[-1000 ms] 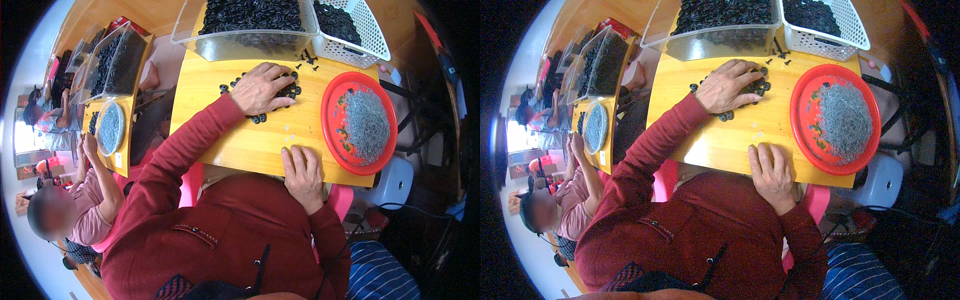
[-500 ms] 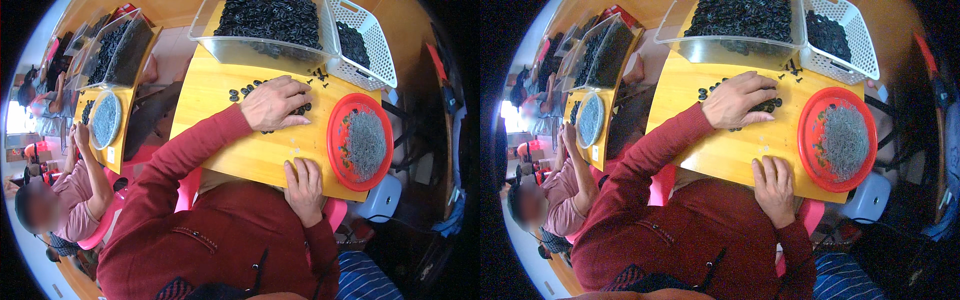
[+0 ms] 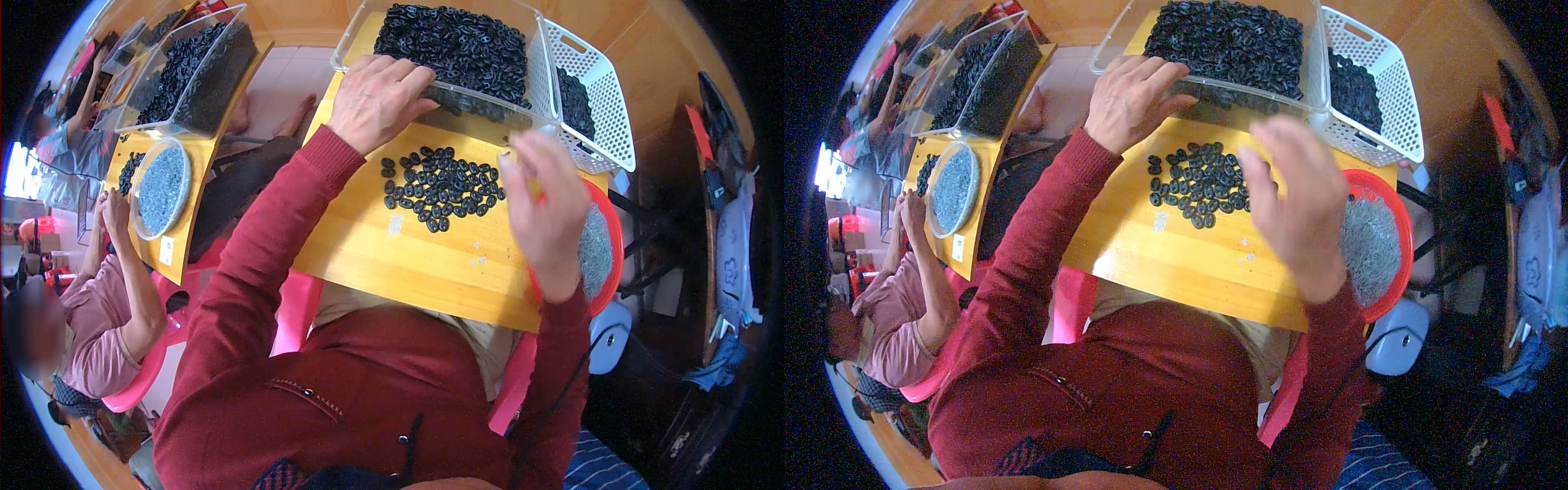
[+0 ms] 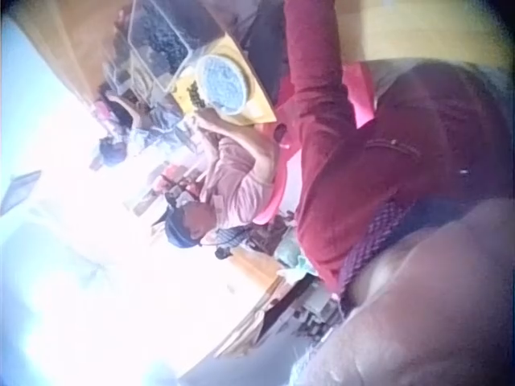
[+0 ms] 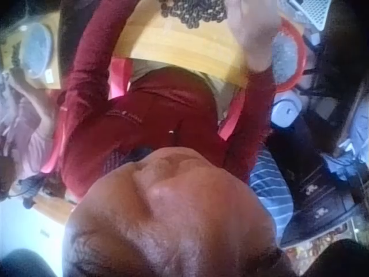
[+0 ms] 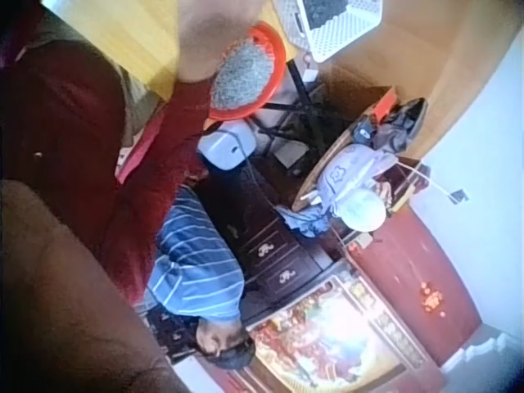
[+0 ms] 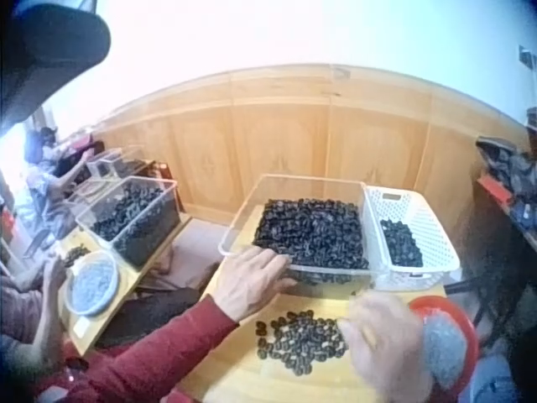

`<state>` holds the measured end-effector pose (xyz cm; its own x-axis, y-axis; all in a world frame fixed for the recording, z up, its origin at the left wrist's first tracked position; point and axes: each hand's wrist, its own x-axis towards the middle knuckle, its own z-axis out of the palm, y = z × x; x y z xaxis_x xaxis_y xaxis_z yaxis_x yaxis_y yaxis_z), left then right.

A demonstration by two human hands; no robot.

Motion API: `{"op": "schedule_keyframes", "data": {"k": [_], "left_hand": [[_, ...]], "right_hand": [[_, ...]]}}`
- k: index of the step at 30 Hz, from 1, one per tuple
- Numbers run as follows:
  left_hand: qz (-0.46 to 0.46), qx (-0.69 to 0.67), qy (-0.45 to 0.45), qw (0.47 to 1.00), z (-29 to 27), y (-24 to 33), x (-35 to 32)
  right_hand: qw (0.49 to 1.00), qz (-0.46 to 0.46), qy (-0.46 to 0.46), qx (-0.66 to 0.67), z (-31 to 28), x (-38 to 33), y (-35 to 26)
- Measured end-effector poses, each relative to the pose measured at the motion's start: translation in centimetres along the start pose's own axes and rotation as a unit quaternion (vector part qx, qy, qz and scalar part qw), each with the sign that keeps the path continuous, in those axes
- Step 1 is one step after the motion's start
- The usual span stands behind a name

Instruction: The person takes black plastic pieces out of a container and arranges them into organized groups on the table by hand.

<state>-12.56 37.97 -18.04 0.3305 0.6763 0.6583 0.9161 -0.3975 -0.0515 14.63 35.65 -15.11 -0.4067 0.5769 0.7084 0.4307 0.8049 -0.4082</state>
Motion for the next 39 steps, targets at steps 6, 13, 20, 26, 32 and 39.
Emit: {"op": "schedule_keyframes", "data": {"k": [6,13,20,26,32,39], "left_hand": [[-0.019,-0.008,0.051,0.998,0.8,0.7,0.3],[-0.026,-0.002,0.084,0.996,1.1,1.2,-0.3],[-0.014,0.006,0.103,0.995,1.5,1.4,-0.4],[-0.005,-0.010,0.115,0.993,1.9,1.7,0.1],[-0.020,-0.009,0.101,0.995,1.7,1.7,-0.1],[-0.024,-0.001,0.094,0.995,2.1,1.2,-0.7]], "right_hand": [[0.981,0.087,-0.147,-0.089,4.6,10.1,8.3],[0.928,0.092,-0.312,-0.183,9.9,13.6,15.5],[0.856,0.260,-0.448,-0.008,12.2,16.1,19.5],[0.815,0.344,-0.460,0.069,13.9,14.8,20.0],[0.729,0.458,-0.494,0.121,13.9,14.7,17.5],[0.667,0.504,-0.457,0.302,14.2,14.8,12.4]]}}
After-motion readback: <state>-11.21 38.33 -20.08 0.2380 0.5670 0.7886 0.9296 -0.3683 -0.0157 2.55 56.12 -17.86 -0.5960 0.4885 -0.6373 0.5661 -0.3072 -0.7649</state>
